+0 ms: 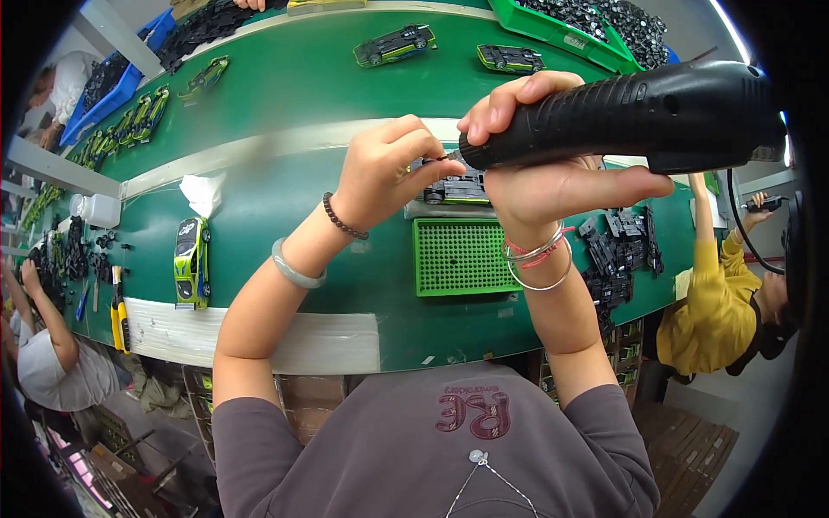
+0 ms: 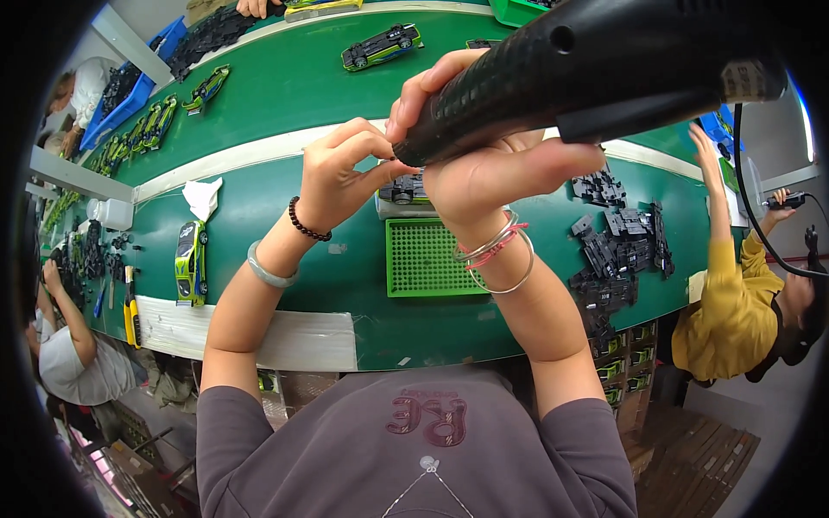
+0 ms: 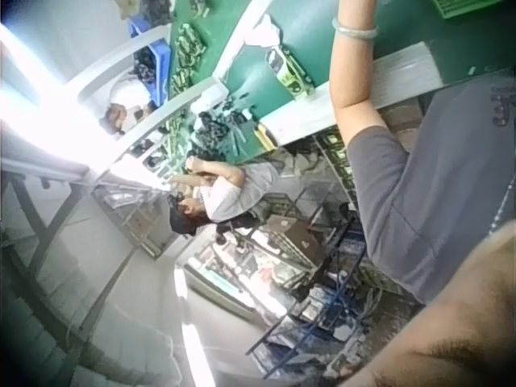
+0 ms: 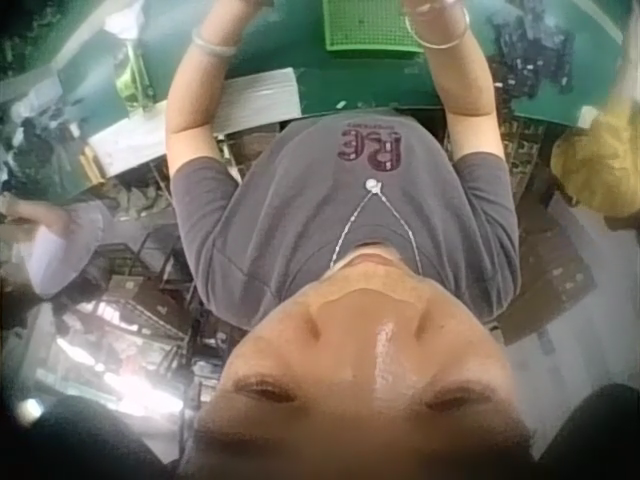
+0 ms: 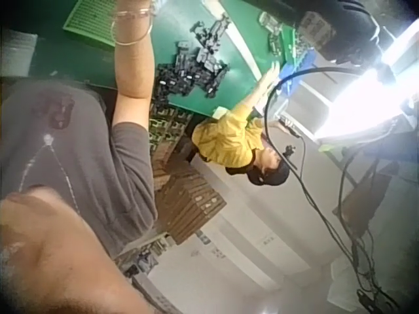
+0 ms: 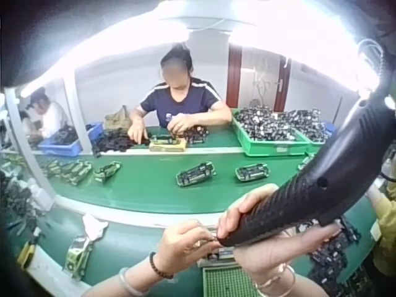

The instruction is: The person takes toy cars from a conveyor line, drives screws into their undersides using an electric screwdriver, and places the assembled toy cars into slots in a box.

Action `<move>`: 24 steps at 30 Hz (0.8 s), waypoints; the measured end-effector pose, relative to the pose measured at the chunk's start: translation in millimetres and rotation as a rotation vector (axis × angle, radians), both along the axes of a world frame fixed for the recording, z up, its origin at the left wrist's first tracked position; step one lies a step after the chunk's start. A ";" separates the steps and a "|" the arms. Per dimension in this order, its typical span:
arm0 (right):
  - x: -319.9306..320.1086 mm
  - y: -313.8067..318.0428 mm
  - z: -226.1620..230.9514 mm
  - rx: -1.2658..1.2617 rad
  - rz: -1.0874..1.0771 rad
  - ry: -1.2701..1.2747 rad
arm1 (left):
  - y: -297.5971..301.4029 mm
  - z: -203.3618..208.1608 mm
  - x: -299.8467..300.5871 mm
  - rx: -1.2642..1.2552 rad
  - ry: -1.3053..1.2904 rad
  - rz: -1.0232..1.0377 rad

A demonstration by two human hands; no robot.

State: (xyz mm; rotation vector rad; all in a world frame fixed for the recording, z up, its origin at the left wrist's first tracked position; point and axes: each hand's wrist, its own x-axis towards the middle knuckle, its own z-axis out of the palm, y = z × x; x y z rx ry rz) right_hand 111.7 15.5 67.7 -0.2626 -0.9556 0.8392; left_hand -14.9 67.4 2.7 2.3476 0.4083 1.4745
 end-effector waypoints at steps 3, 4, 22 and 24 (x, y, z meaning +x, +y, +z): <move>1.3 1.9 -3.5 0.002 -0.013 -0.040 | -3.2 -3.8 1.6 -0.041 -0.040 0.044; 1.7 2.3 -4.8 0.002 -0.025 -0.073 | -3.5 -5.6 1.2 -0.040 -0.040 0.044; -12.6 16.4 -43.1 -0.328 -0.146 -0.418 | 24.2 -5.1 -28.5 -0.231 0.730 -0.091; -12.6 18.7 -45.5 -0.324 -0.141 -0.453 | 24.5 -3.6 -27.8 -0.236 0.738 -0.086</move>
